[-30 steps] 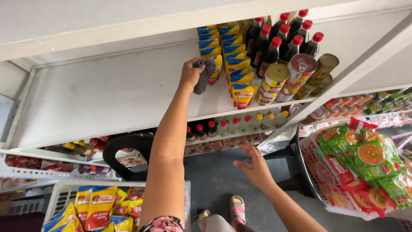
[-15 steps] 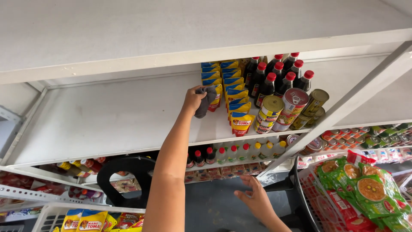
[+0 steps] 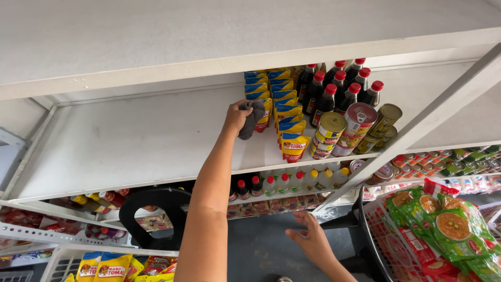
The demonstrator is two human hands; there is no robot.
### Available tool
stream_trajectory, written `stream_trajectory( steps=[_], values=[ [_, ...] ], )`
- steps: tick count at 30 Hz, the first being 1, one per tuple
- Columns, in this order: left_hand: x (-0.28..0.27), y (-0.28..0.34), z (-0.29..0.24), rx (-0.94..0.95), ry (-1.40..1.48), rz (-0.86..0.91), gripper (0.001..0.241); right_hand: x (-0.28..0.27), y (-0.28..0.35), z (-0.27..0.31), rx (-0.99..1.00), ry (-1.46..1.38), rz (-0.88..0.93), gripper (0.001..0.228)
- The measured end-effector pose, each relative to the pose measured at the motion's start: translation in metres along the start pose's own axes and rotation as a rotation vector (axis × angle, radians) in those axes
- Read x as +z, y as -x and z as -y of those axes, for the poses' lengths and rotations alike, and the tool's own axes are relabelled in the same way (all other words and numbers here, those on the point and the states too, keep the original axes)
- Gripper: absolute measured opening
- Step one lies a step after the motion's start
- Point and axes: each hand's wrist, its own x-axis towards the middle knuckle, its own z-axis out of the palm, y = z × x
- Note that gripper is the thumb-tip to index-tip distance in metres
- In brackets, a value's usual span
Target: Wiping down grocery store shelves with a cloth and organizing product pouches.
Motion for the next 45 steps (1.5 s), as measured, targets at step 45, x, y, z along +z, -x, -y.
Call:
stream_trajectory(
  steps=[45],
  values=[
    [-0.215,0.522,0.026,-0.793,-0.812,0.2,0.07,0.093,0.053,0.11,-0.31,0.019,0.46,0.063]
  ],
)
